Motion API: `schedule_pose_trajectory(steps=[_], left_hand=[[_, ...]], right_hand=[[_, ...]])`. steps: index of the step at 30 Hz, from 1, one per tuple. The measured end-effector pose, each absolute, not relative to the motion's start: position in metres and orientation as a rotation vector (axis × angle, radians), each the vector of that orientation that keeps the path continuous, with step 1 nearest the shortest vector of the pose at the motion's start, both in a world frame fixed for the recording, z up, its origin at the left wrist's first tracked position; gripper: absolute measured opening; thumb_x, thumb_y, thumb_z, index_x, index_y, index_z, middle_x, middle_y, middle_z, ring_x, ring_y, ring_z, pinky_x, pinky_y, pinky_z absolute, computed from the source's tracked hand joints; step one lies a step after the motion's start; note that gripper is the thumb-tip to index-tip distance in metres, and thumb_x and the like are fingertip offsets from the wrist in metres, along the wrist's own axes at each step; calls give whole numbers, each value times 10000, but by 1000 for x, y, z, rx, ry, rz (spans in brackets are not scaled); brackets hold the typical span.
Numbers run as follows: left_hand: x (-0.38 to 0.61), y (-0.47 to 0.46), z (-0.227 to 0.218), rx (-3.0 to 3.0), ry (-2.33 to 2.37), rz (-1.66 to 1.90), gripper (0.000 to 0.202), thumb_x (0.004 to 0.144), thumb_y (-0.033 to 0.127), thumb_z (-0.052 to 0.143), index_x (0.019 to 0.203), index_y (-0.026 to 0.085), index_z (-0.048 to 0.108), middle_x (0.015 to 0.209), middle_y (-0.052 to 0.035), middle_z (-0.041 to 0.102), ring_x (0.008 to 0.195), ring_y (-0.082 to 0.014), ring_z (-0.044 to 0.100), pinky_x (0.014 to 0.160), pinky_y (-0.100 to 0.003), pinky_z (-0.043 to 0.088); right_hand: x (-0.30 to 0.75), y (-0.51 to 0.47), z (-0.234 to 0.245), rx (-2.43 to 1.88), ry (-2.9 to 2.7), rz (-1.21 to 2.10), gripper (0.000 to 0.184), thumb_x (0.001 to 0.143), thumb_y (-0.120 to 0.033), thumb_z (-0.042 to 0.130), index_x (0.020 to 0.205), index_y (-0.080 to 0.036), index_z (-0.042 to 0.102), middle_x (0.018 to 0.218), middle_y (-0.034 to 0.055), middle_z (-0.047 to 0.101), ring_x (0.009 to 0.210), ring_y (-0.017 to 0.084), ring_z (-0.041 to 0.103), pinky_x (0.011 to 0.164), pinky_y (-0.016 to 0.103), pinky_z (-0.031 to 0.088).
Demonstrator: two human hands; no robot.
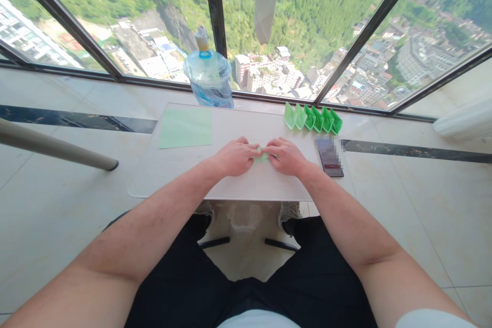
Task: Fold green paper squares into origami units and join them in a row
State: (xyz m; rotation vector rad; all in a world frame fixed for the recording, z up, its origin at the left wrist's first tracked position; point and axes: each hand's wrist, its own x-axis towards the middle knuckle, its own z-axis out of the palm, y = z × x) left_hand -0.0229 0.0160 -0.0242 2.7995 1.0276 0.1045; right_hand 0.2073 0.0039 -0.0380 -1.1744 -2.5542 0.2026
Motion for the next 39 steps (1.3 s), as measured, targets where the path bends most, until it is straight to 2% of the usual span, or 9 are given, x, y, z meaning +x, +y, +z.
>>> schedule_pose_trajectory(steps=[6, 17, 35, 39], left_hand=[[-22, 18, -25, 2739, 1057, 86, 441, 908, 188, 464, 1268, 321, 681, 1421, 28, 609, 1060, -185, 602, 1032, -338, 431], [-23, 18, -28, 2719, 1086, 58, 430, 910, 216, 485, 1285, 314, 671, 1439, 26, 594, 1138, -196, 593, 1071, -345, 413], [-23, 16, -30, 2814, 1046, 99, 444, 922, 182, 448, 1302, 283, 654, 1408, 0, 617, 1079, -196, 606, 1018, -358, 438], [-25, 15, -29, 2836, 1052, 84, 453, 940, 196, 431, 1327, 308, 639, 1421, 9, 606, 1093, -206, 596, 1006, -361, 440]], right_hand=[[210, 5, -38, -1173, -2569, 239, 291, 873, -193, 613, 1119, -250, 758, 1078, 68, 700, 982, 229, 583, 946, 374, 456], [210, 3, -32, -1173, -2625, 255, 300, 896, -213, 604, 1152, -269, 750, 1096, 51, 718, 955, 221, 580, 939, 359, 442], [210, 2, -30, -1191, -2680, 174, 280, 925, -243, 576, 1149, -243, 744, 1109, 64, 707, 944, 215, 567, 934, 354, 426], [212, 2, -31, -1176, -2674, 133, 276, 976, -239, 508, 1084, -234, 763, 1120, 58, 714, 922, 203, 571, 926, 349, 433]])
